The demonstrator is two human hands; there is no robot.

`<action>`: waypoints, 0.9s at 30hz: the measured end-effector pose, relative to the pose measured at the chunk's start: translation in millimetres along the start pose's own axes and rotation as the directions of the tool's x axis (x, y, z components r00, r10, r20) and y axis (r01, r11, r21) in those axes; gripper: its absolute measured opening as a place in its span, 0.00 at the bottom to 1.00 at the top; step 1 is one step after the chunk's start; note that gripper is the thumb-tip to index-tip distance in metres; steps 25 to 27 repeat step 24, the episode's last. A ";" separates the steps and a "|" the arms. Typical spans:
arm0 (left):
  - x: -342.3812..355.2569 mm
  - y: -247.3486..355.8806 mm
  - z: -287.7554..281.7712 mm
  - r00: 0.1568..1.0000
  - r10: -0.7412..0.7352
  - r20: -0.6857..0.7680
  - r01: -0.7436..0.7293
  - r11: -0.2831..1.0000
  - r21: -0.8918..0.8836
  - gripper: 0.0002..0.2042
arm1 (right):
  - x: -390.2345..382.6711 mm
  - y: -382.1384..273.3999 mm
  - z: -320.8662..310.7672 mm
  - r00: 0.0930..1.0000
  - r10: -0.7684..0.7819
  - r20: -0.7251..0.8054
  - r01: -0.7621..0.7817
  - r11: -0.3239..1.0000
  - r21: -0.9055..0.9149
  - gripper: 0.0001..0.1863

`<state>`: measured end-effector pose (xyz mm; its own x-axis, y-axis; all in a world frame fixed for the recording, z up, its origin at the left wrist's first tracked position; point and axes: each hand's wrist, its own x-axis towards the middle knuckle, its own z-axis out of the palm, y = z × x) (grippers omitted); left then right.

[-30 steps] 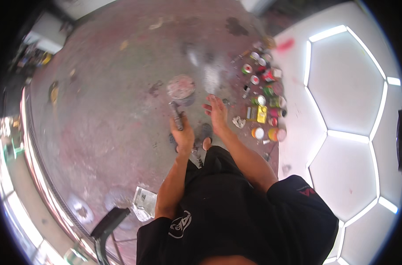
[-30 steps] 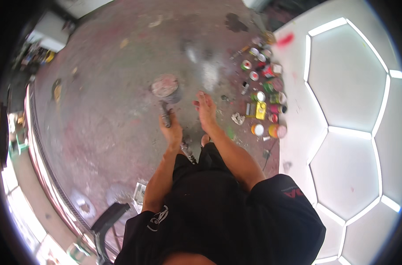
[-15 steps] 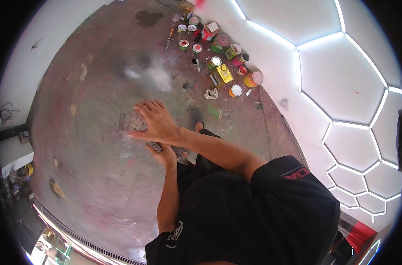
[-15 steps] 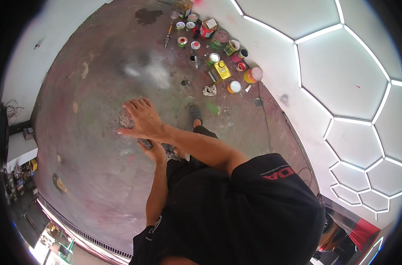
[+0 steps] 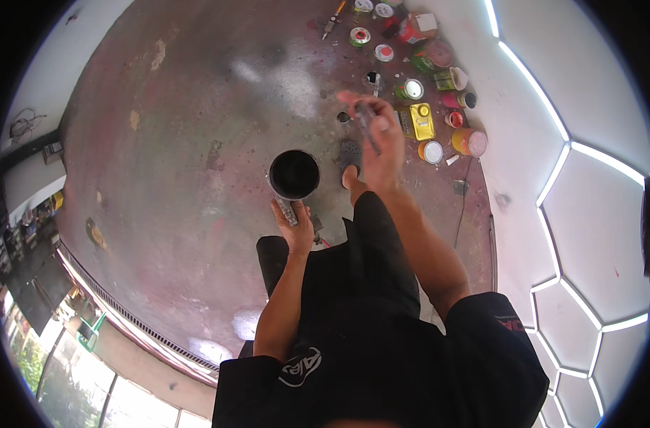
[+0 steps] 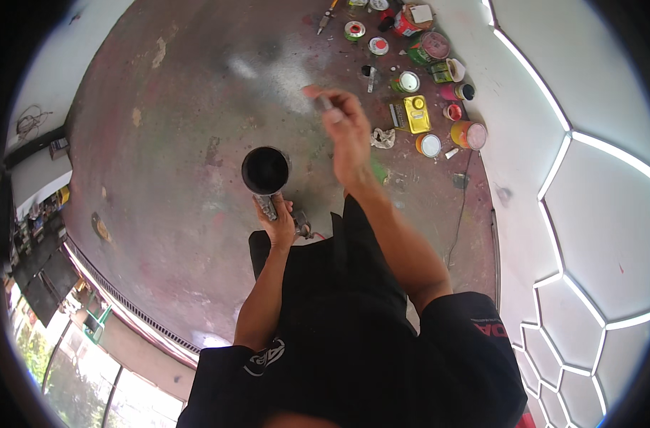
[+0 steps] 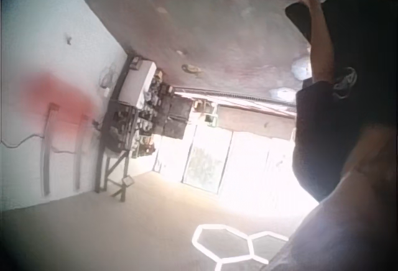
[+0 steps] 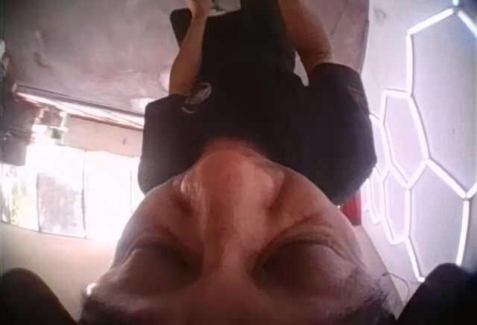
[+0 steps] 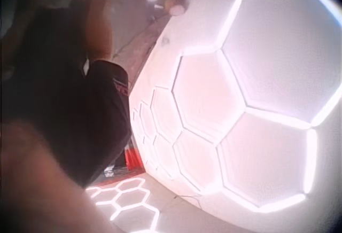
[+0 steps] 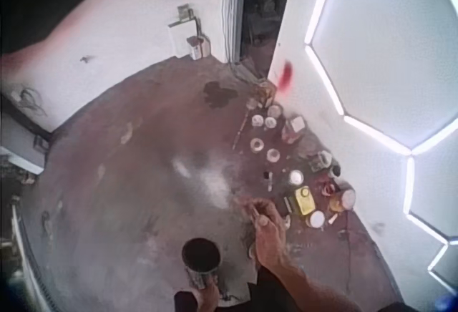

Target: The person uses a spray gun to apply paint to a green plastic chair and a black car bumper. They move around the workshop, adjust the spray gun, and handle newspaper to mask parts of the bumper before spraying.

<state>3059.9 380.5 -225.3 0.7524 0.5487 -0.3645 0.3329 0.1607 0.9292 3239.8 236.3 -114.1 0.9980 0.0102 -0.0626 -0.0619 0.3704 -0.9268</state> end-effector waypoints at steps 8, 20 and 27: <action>115.7 -110.4 54.2 0.988 -0.067 -0.142 0.070 0.998 0.013 0.13 | 42.6 139.0 -212.1 0.734 0.362 -0.574 -0.417 0.908 0.039 0.30; 291.8 -266.6 53.2 0.985 -0.117 -0.128 0.110 0.992 -0.062 0.10 | 13.1 461.2 -377.7 0.893 -0.005 -0.450 -0.448 0.066 -0.891 0.36; 325.9 -323.5 47.2 0.970 -0.244 -0.013 0.243 0.968 -0.065 0.08 | 13.4 522.1 -387.1 0.919 0.007 -0.393 -0.393 0.069 -0.917 0.39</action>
